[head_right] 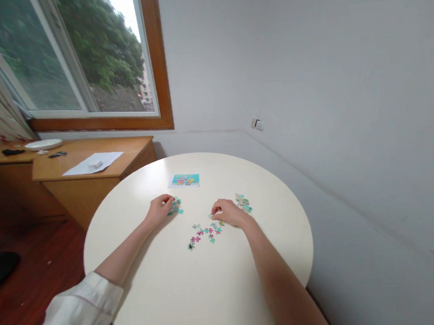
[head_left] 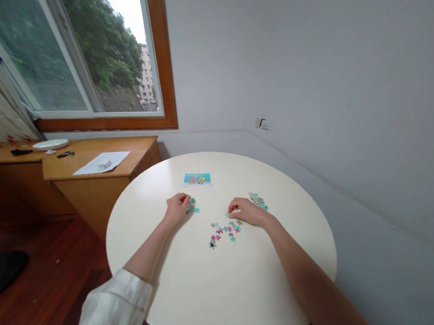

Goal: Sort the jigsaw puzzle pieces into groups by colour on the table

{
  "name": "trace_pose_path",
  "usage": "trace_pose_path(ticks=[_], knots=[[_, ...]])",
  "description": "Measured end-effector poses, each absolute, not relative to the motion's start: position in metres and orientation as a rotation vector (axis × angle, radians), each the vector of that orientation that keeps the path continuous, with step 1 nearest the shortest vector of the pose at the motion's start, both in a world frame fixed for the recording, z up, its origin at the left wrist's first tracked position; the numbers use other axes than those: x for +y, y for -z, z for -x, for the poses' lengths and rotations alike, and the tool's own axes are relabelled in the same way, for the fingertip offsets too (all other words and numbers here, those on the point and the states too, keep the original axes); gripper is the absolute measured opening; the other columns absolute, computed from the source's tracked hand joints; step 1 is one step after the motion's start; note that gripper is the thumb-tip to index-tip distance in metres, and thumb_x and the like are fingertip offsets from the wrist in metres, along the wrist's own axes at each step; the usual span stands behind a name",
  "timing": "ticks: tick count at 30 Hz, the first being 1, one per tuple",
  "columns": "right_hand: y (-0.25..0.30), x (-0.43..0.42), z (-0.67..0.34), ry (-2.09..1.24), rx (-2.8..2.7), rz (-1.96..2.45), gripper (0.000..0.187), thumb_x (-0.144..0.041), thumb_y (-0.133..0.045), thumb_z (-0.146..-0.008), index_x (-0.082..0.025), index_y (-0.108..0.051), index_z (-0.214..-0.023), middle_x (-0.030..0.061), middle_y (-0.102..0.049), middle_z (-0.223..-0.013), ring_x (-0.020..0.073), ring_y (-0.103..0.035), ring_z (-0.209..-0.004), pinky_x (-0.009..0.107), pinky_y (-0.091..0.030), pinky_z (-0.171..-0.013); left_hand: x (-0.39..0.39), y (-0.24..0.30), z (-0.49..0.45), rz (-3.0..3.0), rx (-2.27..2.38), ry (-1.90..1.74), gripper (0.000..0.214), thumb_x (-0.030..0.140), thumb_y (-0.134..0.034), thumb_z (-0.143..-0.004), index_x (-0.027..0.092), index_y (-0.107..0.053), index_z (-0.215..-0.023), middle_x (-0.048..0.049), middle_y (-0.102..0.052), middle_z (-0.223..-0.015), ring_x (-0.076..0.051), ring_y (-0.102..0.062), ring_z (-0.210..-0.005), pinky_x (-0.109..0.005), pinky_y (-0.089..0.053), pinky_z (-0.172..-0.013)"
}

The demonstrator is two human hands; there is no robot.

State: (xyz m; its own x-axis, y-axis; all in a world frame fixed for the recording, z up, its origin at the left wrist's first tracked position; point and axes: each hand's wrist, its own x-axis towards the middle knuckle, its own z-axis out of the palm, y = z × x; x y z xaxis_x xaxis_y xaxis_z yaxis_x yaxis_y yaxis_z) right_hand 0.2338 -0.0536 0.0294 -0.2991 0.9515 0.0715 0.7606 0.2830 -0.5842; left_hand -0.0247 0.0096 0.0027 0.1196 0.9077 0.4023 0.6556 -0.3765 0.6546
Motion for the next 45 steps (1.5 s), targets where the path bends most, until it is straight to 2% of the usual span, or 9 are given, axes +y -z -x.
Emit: trace_pose_path(ticks=[5, 27, 36, 40, 45], knots=[[-0.028, -0.053, -0.235, -0.643, -2.168, 1.512, 0.019, -0.02, -0.063, -0.068, -0.018, -0.068, -0.086, 0.0056, -0.062, -0.09, 0.0163, -0.055, -0.083, 0.028, -0.04, -0.078, 0.01, -0.001, 0.025, -2.094, 1.522, -1.118, 0.026, 0.027, -0.043, -0.078, 0.016, -0.065, -0.073, -0.0058, -0.067, -0.074, -0.018, -0.059, -0.07, -0.034, -0.045, -0.074], [-0.043, -0.063, -0.227, -0.562, -2.188, 1.606, 0.011, -0.021, -0.062, -0.068, -0.018, -0.066, -0.079, 0.0052, -0.064, -0.088, 0.0189, -0.054, -0.088, 0.033, -0.035, -0.083, 0.009, -0.001, 0.025, -2.086, 1.532, -1.112, 0.025, 0.026, -0.044, -0.077, 0.016, -0.066, -0.072, -0.0053, -0.067, -0.071, -0.017, -0.058, -0.067, -0.033, -0.044, -0.07], [-0.03, -0.055, -0.228, -0.605, -2.121, 1.561, 0.016, -0.022, -0.065, -0.065, -0.017, -0.068, -0.079, 0.0046, -0.063, -0.079, 0.017, -0.054, -0.08, 0.027, -0.039, -0.073, 0.009, -0.003, 0.024, -2.077, 1.532, -1.122, 0.023, 0.024, -0.045, -0.077, 0.016, -0.065, -0.07, -0.0049, -0.067, -0.071, -0.017, -0.058, -0.066, -0.032, -0.044, -0.07], [-0.029, -0.053, -0.226, -0.707, -2.073, 1.541, 0.015, -0.02, -0.063, -0.063, -0.015, -0.067, -0.078, 0.0026, -0.062, -0.071, 0.0142, -0.054, -0.069, 0.025, -0.039, -0.064, 0.009, -0.003, 0.024, -2.062, 1.533, -1.117, 0.024, 0.025, -0.045, -0.077, 0.016, -0.065, -0.071, -0.0059, -0.067, -0.072, -0.018, -0.058, -0.068, -0.033, -0.044, -0.071], [-0.026, -0.052, -0.223, -0.822, -2.019, 1.446, 0.018, -0.017, -0.063, -0.061, -0.014, -0.064, -0.079, 0.0008, -0.059, -0.068, 0.012, -0.051, -0.065, 0.023, -0.039, -0.062, 0.009, -0.004, 0.024, -2.047, 1.518, -1.134, 0.024, 0.026, -0.044, -0.077, 0.016, -0.066, -0.072, -0.0072, -0.066, -0.072, -0.019, -0.058, -0.069, -0.036, -0.043, -0.073]])
